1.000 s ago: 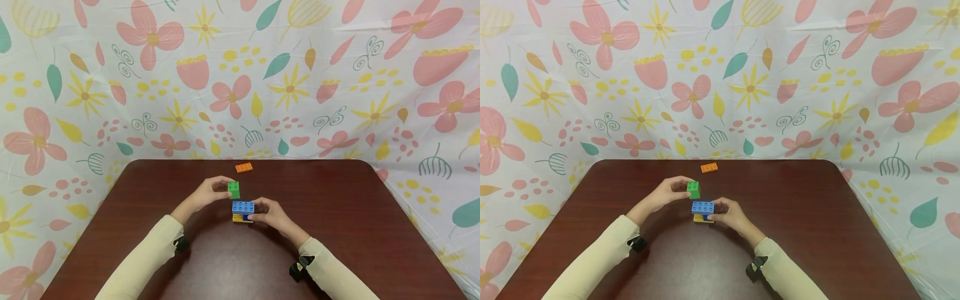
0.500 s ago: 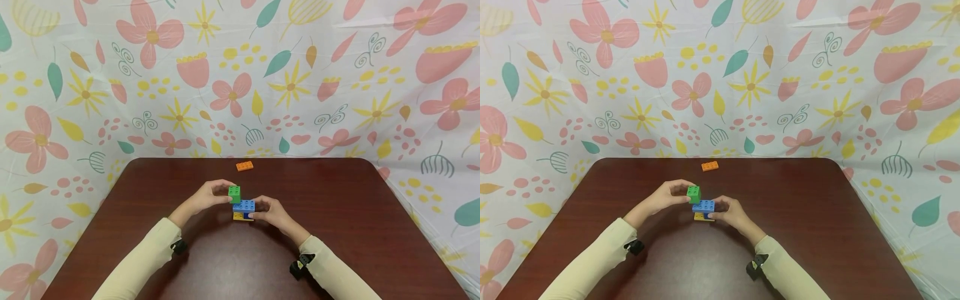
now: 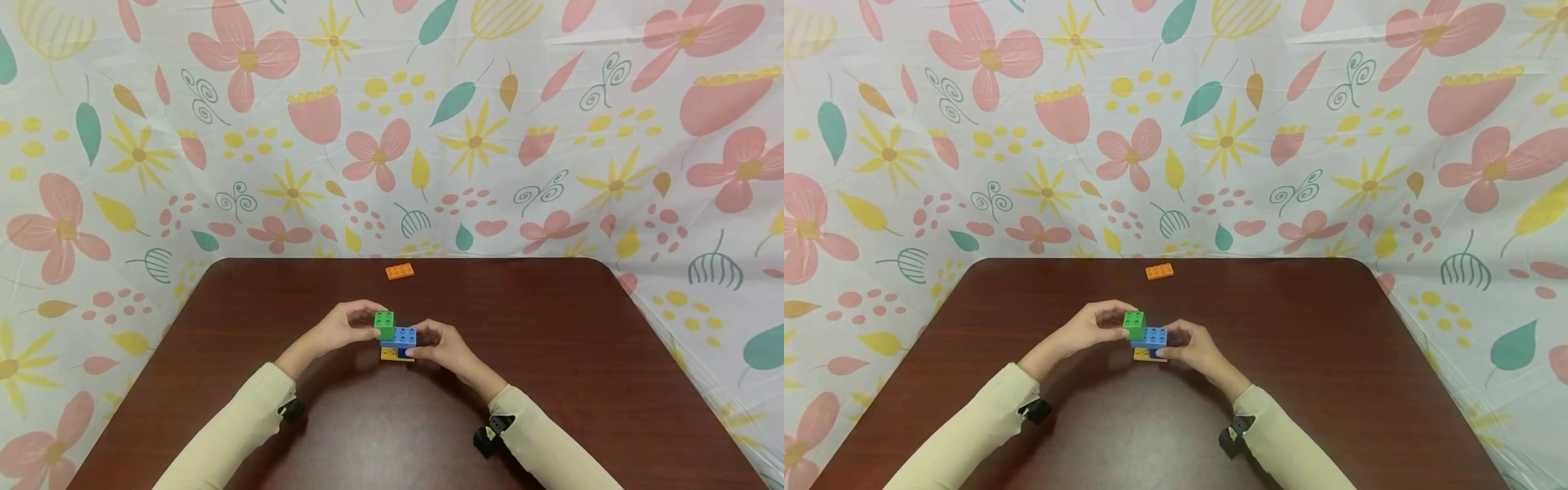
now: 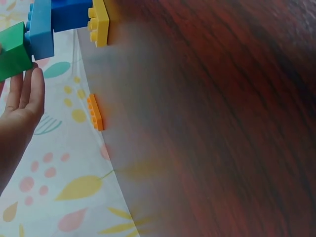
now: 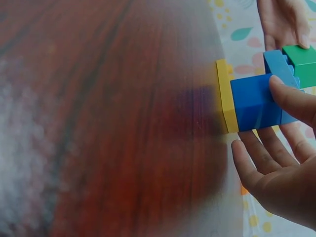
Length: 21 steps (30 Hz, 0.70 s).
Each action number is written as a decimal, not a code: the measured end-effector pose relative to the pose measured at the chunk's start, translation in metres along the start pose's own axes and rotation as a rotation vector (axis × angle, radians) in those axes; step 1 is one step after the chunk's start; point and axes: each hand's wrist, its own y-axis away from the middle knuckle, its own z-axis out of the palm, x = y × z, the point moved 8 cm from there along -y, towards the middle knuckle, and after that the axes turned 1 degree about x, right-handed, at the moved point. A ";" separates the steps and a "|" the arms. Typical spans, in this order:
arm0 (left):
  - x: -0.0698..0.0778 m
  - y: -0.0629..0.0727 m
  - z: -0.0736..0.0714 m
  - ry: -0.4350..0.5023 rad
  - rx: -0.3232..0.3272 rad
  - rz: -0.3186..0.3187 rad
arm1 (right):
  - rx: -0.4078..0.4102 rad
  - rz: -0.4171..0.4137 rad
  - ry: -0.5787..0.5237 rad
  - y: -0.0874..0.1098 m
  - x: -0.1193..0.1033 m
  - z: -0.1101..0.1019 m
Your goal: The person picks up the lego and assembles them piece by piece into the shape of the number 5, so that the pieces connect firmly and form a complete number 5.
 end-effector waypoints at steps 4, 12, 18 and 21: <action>0.001 0.000 0.001 -0.029 0.000 0.013 | -0.010 0.006 -0.009 0.000 -0.001 0.001; 0.016 0.001 0.004 -0.055 -0.010 0.055 | 0.004 0.008 0.007 -0.002 -0.001 -0.001; 0.033 0.002 0.008 -0.069 -0.039 0.086 | 0.004 0.012 0.010 -0.001 -0.001 -0.001; 0.023 -0.002 0.008 -0.083 -0.050 0.111 | 0.002 0.012 0.005 -0.001 -0.001 0.000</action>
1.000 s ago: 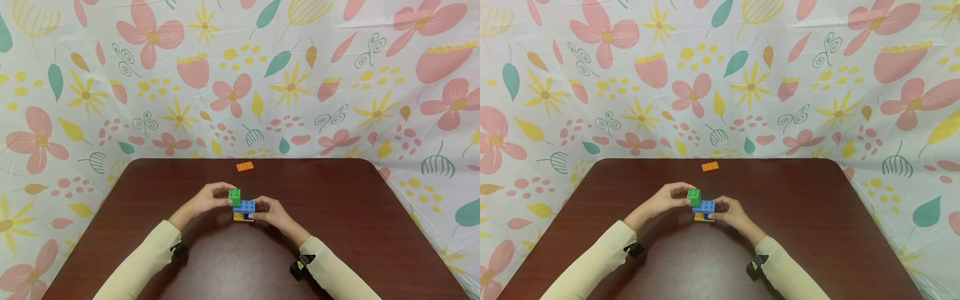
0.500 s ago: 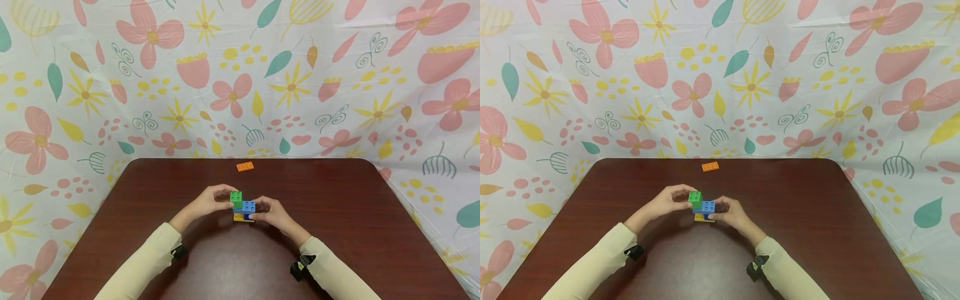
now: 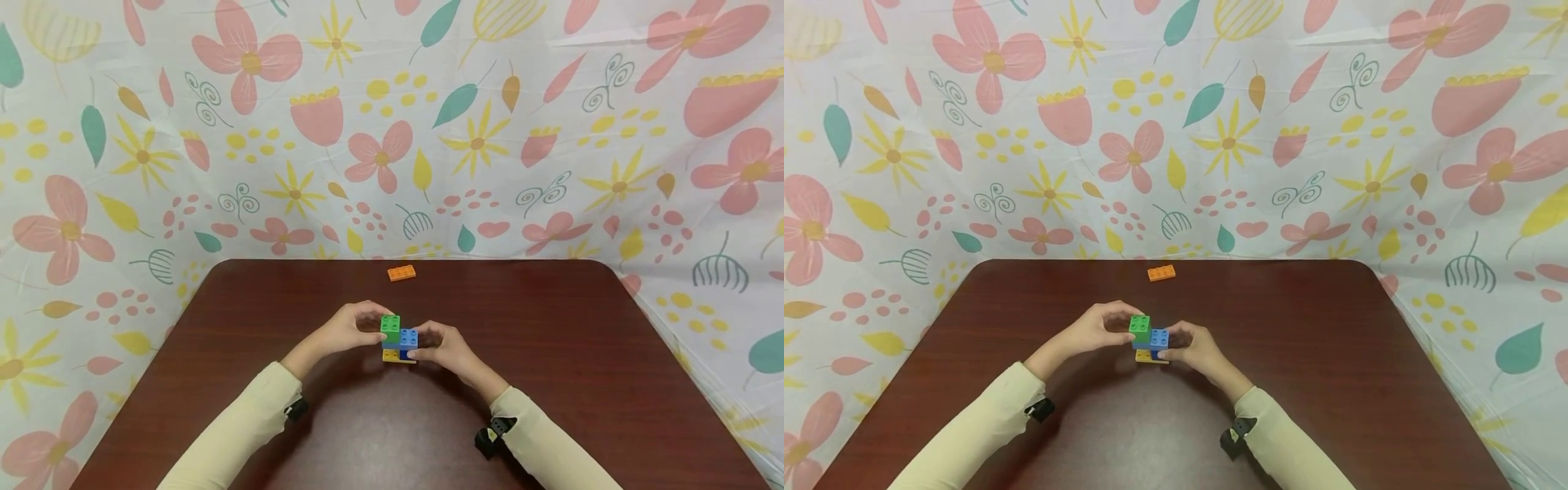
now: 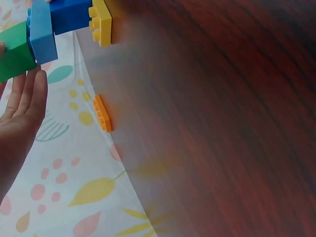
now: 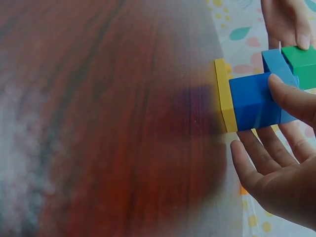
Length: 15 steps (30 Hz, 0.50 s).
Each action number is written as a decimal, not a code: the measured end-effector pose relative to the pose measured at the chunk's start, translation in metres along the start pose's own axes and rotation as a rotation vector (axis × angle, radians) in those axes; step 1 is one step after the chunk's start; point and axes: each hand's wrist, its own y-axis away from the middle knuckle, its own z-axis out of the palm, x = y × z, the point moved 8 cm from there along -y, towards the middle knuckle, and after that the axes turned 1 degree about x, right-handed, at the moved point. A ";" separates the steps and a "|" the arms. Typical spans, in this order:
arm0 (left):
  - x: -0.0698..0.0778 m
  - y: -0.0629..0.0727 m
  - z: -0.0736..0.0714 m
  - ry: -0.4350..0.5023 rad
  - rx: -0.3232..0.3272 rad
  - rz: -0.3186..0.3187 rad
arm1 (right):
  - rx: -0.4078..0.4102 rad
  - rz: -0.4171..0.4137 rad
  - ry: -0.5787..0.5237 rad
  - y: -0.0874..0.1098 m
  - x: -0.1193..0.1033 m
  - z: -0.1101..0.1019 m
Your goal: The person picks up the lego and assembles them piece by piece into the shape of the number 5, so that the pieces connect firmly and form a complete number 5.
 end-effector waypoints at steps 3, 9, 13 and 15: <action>-0.008 -0.003 0.001 -0.021 0.009 0.012 | -0.002 0.000 -0.002 0.001 0.001 -0.001; -0.011 -0.002 0.001 -0.042 0.014 0.004 | 0.009 -0.003 0.006 0.000 0.002 0.000; -0.009 -0.001 0.001 -0.057 0.018 0.004 | 0.014 -0.019 0.002 0.000 0.001 -0.001; -0.009 -0.001 0.001 -0.069 0.021 0.002 | 0.018 -0.013 0.001 0.000 0.002 -0.001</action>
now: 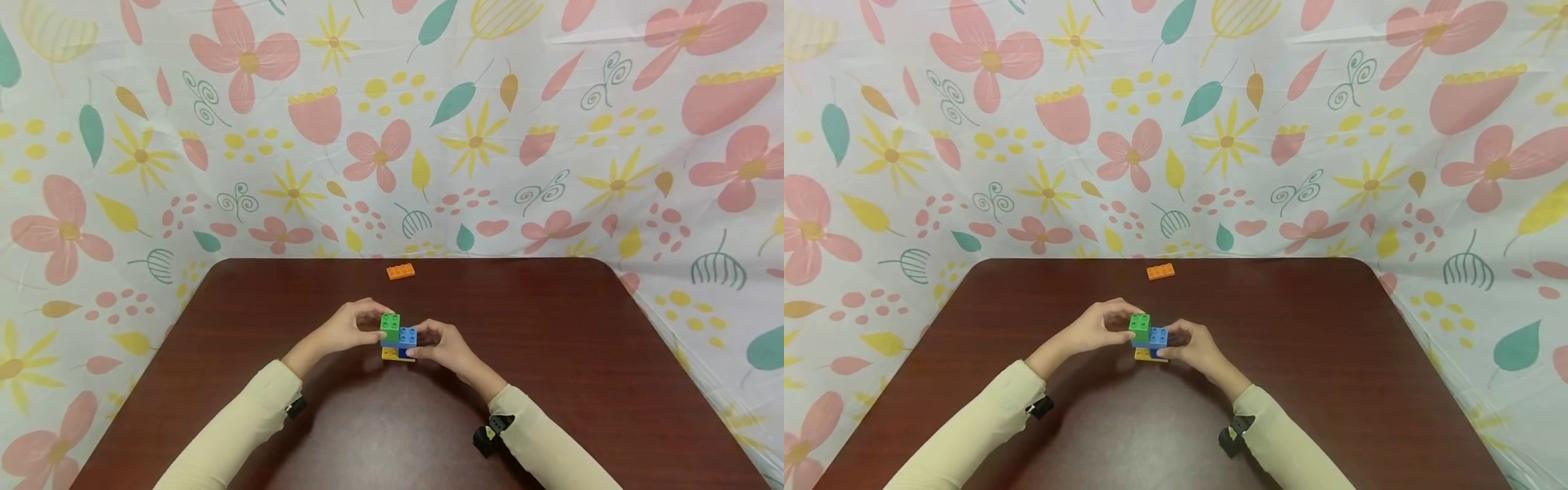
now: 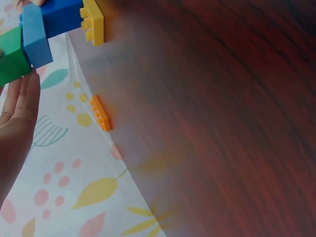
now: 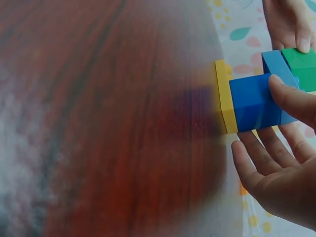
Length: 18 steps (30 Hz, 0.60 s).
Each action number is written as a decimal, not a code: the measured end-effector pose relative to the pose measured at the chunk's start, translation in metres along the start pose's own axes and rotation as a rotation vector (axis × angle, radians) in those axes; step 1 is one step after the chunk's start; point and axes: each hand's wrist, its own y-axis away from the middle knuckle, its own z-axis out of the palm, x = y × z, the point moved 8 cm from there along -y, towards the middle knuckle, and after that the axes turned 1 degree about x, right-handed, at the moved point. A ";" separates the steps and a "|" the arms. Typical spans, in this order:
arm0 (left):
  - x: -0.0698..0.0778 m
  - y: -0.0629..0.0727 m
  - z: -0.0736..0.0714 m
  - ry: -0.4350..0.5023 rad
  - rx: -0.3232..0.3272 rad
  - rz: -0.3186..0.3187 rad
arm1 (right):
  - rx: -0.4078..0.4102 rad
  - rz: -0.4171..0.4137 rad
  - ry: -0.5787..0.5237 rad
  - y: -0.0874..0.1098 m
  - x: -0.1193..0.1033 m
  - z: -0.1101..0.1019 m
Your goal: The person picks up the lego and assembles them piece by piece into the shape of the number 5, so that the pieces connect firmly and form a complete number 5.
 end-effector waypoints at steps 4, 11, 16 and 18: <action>-0.004 0.001 0.000 -0.004 0.012 -0.012 | 0.000 0.019 0.002 0.000 0.000 0.000; -0.005 0.001 0.001 -0.012 0.011 -0.008 | -0.007 0.003 0.000 0.000 -0.002 0.000; 0.000 -0.002 0.000 -0.053 -0.011 0.004 | -0.009 0.005 0.001 0.000 -0.002 0.000; -0.001 -0.002 0.000 -0.045 -0.011 -0.004 | -0.014 0.005 0.005 -0.001 -0.002 0.000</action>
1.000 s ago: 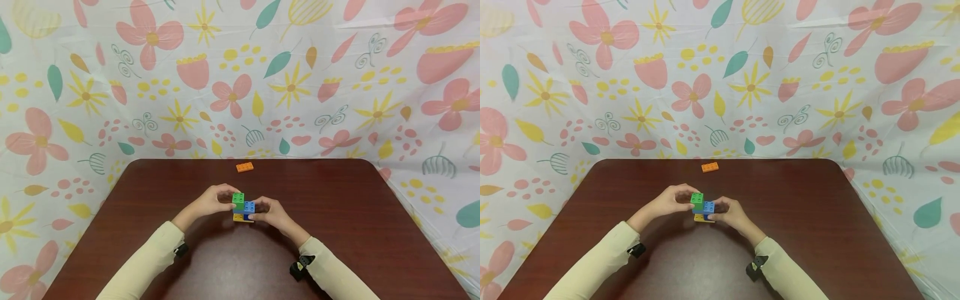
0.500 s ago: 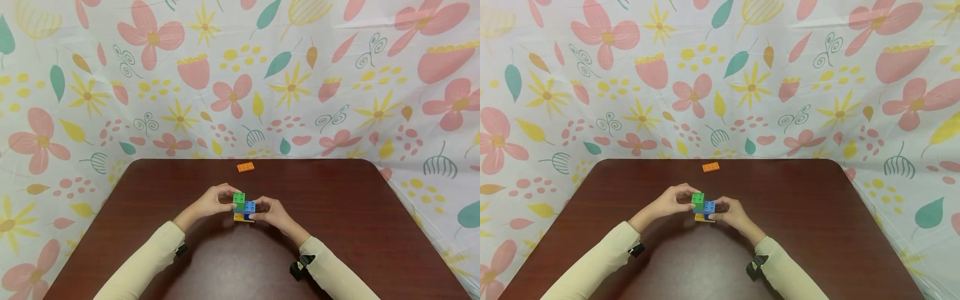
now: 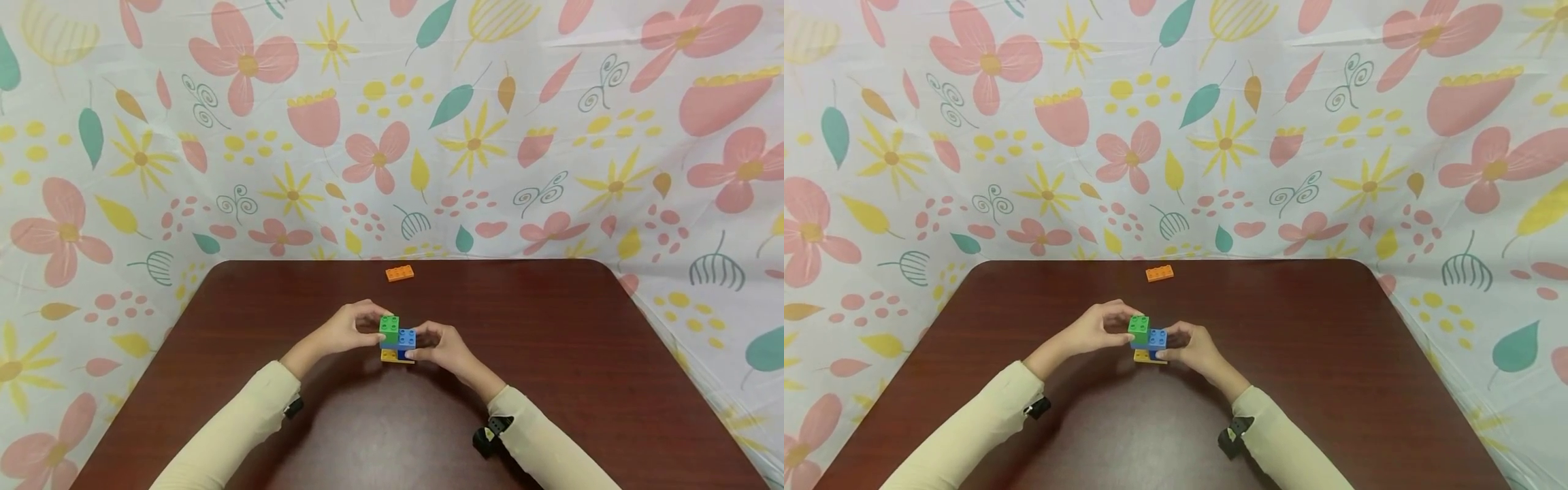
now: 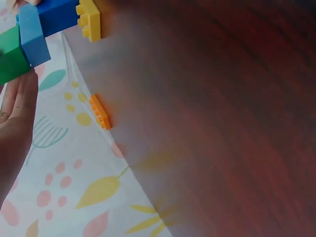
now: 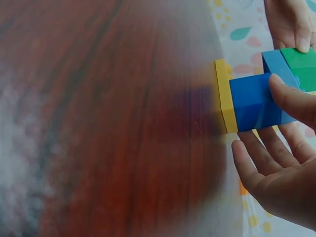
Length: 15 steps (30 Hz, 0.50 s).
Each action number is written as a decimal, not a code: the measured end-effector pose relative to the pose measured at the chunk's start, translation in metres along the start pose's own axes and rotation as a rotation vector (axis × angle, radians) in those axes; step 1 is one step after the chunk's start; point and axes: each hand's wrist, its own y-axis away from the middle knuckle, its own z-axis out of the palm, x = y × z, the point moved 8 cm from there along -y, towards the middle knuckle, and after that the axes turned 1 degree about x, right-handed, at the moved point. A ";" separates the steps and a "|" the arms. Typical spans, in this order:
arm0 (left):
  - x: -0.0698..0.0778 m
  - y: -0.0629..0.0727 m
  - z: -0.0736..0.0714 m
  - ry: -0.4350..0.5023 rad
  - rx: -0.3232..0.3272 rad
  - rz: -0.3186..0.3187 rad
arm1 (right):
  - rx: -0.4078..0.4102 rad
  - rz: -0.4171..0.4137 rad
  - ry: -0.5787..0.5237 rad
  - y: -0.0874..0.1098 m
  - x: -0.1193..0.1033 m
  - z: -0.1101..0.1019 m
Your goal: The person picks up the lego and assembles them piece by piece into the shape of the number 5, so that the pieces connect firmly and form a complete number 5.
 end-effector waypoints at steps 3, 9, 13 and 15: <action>-0.004 0.001 0.000 0.018 0.017 -0.005 | 0.000 -0.010 0.002 -0.001 -0.001 0.000; -0.006 0.003 0.001 0.066 0.045 0.000 | 0.016 -0.018 0.013 -0.001 -0.002 -0.001; -0.007 0.004 0.002 0.079 0.046 -0.024 | 0.014 -0.004 0.006 -0.001 0.002 -0.001; -0.008 0.004 0.003 0.084 0.048 -0.042 | 0.013 -0.001 0.006 0.000 0.003 -0.001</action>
